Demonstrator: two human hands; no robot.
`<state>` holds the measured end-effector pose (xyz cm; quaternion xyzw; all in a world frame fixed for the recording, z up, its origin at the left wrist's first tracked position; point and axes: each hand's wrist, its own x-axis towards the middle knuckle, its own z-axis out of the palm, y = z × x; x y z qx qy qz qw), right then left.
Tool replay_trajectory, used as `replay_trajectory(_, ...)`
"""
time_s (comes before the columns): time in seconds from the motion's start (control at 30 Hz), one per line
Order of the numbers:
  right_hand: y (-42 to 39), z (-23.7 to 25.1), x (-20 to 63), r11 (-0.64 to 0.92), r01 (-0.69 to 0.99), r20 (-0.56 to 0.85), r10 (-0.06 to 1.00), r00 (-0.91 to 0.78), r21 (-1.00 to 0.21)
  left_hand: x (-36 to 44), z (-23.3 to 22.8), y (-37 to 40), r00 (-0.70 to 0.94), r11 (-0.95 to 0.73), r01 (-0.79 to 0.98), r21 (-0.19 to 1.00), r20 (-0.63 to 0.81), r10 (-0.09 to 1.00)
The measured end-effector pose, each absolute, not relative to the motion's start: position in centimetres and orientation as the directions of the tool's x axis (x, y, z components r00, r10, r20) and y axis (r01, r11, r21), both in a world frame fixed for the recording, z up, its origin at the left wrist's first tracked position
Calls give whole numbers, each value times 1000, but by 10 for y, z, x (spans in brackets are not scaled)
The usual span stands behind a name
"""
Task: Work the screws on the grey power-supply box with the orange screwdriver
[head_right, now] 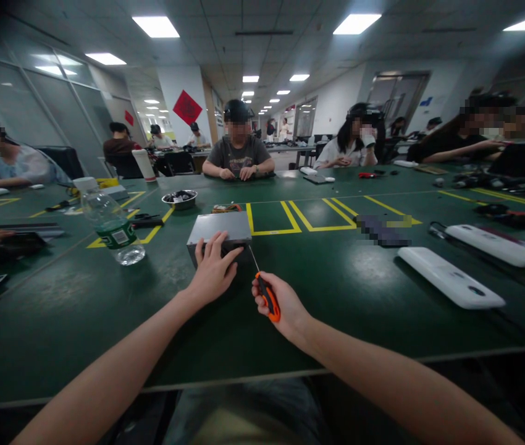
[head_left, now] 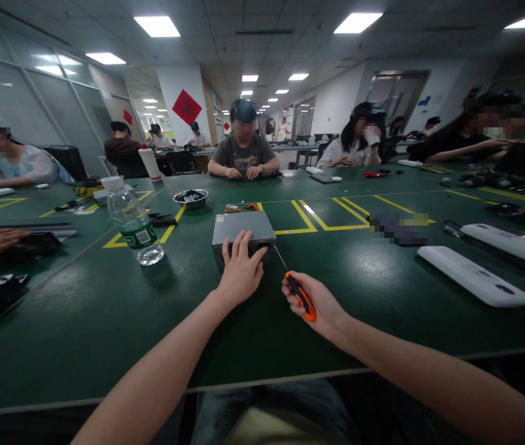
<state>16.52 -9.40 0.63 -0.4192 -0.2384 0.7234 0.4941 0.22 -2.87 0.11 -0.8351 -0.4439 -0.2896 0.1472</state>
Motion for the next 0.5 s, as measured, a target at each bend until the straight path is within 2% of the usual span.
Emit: replay_trajectory(0.5,-88,0,162,-391,-515,-375,916,-141,-763,4,1,-30,438,-561,827,32,589,679)
